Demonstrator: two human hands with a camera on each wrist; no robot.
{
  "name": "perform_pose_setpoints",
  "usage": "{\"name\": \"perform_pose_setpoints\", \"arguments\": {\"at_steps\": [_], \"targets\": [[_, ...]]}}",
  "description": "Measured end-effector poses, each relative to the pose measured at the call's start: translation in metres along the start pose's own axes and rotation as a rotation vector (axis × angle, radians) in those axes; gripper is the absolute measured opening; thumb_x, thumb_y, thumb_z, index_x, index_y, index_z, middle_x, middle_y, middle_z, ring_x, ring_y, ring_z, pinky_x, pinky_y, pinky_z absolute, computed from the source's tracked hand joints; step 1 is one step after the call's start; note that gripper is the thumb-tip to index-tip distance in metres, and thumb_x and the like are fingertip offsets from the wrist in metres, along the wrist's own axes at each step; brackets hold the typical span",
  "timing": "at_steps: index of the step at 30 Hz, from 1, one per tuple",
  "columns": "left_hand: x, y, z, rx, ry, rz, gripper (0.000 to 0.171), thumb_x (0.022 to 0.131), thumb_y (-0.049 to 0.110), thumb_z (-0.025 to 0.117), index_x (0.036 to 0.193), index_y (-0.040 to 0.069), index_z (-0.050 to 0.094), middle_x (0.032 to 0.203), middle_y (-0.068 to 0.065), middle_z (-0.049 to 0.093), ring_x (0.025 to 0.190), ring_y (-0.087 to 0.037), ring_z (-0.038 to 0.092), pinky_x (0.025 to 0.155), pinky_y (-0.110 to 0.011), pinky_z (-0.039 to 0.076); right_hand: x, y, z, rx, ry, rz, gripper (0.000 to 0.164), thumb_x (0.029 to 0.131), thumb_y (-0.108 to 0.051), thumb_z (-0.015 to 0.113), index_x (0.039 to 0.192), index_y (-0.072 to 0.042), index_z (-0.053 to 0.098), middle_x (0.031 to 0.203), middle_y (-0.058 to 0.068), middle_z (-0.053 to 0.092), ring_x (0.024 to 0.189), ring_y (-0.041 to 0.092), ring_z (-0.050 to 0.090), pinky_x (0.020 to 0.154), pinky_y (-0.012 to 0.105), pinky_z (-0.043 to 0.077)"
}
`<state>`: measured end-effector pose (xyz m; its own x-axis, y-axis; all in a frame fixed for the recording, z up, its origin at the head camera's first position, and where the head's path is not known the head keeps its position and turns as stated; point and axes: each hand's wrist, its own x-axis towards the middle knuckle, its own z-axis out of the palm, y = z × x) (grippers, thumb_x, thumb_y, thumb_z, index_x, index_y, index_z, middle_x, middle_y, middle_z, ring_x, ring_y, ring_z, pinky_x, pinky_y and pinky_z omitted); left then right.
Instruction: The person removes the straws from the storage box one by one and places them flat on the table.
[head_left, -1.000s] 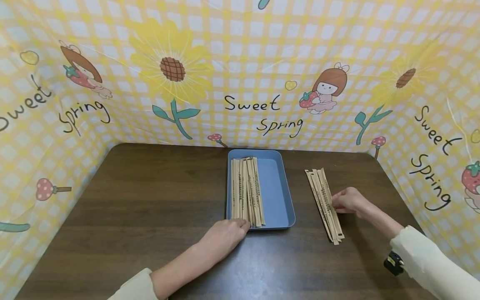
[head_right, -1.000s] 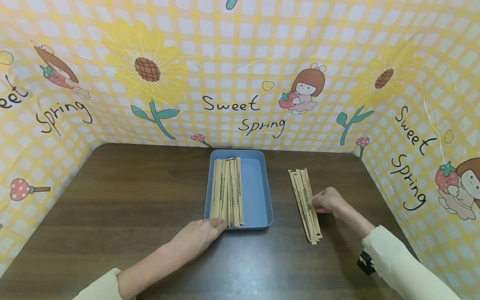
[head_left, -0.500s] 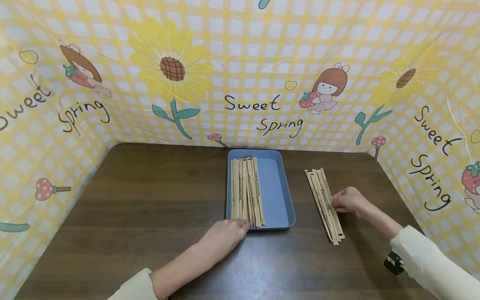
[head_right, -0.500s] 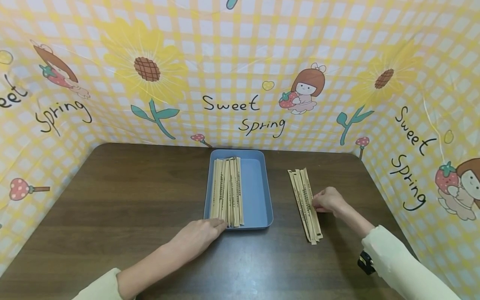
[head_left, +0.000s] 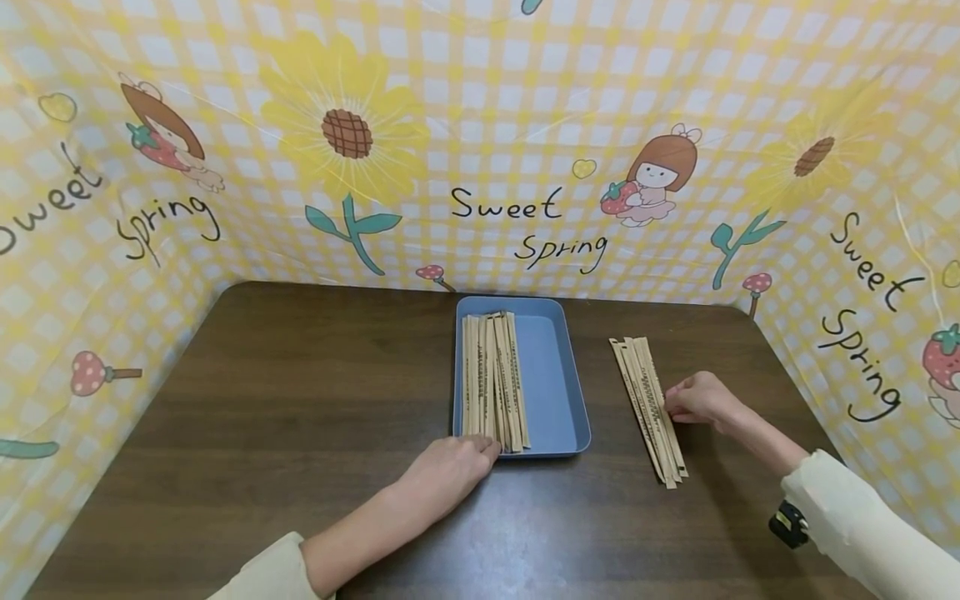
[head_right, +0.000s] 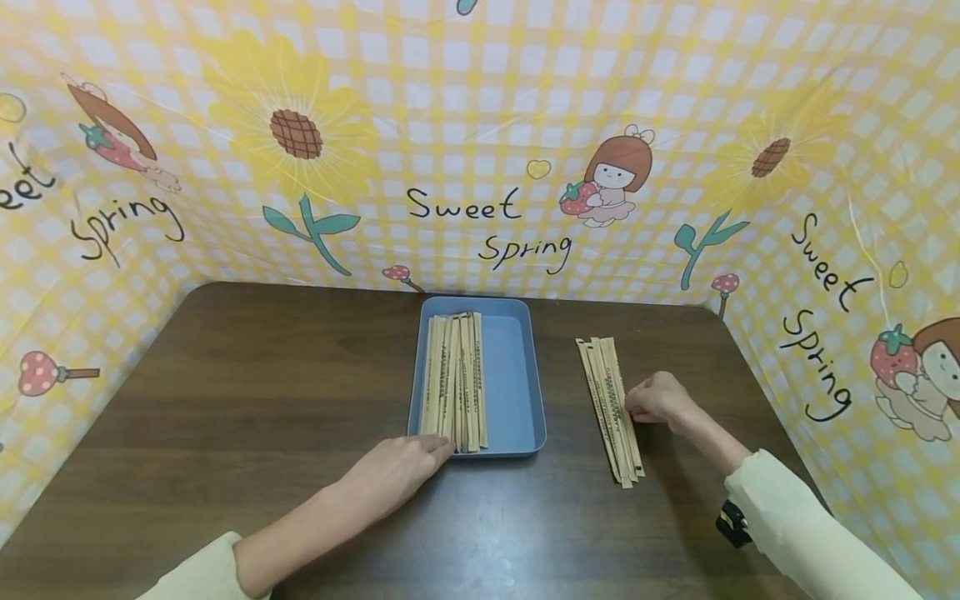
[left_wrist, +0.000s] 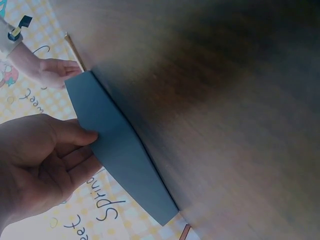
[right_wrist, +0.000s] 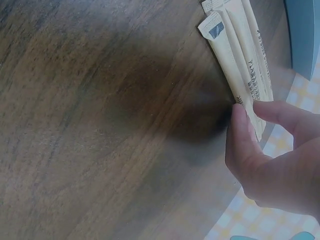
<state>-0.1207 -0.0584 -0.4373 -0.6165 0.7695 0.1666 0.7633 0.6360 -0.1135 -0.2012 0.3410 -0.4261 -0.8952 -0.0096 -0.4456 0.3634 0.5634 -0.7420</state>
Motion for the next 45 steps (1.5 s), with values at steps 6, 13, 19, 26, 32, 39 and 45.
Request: {"name": "perform_pose_setpoints", "arguments": {"at_steps": [6, 13, 19, 26, 32, 39, 45], "targets": [[0.0, -0.001, -0.001, 0.002, -0.001, 0.003, 0.027, 0.085, -0.004, 0.071, 0.112, 0.004, 0.071, 0.107, -0.007, 0.071, 0.097, -0.018, 0.069, 0.068, -0.024, 0.059, 0.002, -0.006, 0.001, -0.024, 0.029, -0.044, 0.024, 0.088, 0.008, 0.054, 0.106, 0.024, 0.057, 0.089, 0.013, 0.06, 0.073, 0.013, 0.062, 0.073, 0.028, 0.061], [-0.001, 0.0, -0.003, 0.003, 0.003, 0.001, 0.027, 0.085, -0.003, 0.071, 0.111, 0.004, 0.071, 0.108, -0.007, 0.071, 0.098, -0.018, 0.069, 0.069, -0.024, 0.059, 0.002, -0.029, 0.004, -0.014, -0.019, -0.078, 0.028, 0.094, 0.001, 0.056, 0.111, 0.024, 0.059, 0.097, 0.024, 0.069, 0.087, 0.023, 0.07, 0.079, 0.033, 0.06], [-0.001, 0.0, -0.002, -0.002, -0.006, -0.002, 0.028, 0.085, -0.003, 0.07, 0.113, 0.004, 0.07, 0.109, -0.007, 0.07, 0.098, -0.019, 0.069, 0.069, -0.024, 0.059, 0.003, -0.047, 0.01, 0.177, -0.164, -0.063, 0.042, 0.099, -0.004, 0.054, 0.128, 0.026, 0.047, 0.111, 0.03, 0.067, 0.099, 0.03, 0.07, 0.089, 0.038, 0.056], [0.0, 0.0, -0.002, -0.016, -0.004, -0.007, 0.028, 0.086, -0.003, 0.07, 0.113, 0.004, 0.071, 0.11, -0.007, 0.07, 0.099, -0.019, 0.068, 0.07, -0.026, 0.06, 0.004, -0.067, 0.024, 0.304, -0.239, -0.083, 0.032, 0.098, -0.003, 0.058, 0.12, 0.021, 0.057, 0.105, 0.023, 0.07, 0.092, 0.023, 0.072, 0.089, 0.036, 0.057], [-0.001, 0.0, -0.002, -0.037, 0.006, -0.012, 0.026, 0.085, -0.003, 0.07, 0.11, 0.004, 0.071, 0.106, -0.007, 0.07, 0.096, -0.02, 0.069, 0.068, -0.027, 0.06, 0.008, -0.084, 0.039, 0.31, -0.268, -0.111, 0.034, 0.1, -0.003, 0.055, 0.123, 0.021, 0.054, 0.107, 0.023, 0.069, 0.098, 0.026, 0.07, 0.096, 0.04, 0.052], [-0.002, 0.001, -0.002, -0.045, 0.006, -0.009, 0.027, 0.085, -0.004, 0.071, 0.111, 0.003, 0.072, 0.107, -0.008, 0.071, 0.097, -0.021, 0.069, 0.069, -0.027, 0.06, 0.016, -0.101, 0.06, 0.306, -0.274, -0.097, 0.042, 0.1, -0.003, 0.056, 0.13, 0.024, 0.047, 0.116, 0.033, 0.064, 0.1, 0.03, 0.07, 0.098, 0.043, 0.05], [-0.001, 0.0, -0.002, -0.039, 0.016, -0.01, 0.027, 0.085, -0.004, 0.07, 0.111, 0.003, 0.072, 0.107, -0.007, 0.071, 0.097, -0.02, 0.069, 0.069, -0.027, 0.06, 0.021, -0.114, 0.077, 0.305, -0.275, -0.115, 0.037, 0.098, 0.0, 0.056, 0.127, 0.023, 0.05, 0.114, 0.032, 0.065, 0.098, 0.029, 0.071, 0.098, 0.046, 0.05]]}}
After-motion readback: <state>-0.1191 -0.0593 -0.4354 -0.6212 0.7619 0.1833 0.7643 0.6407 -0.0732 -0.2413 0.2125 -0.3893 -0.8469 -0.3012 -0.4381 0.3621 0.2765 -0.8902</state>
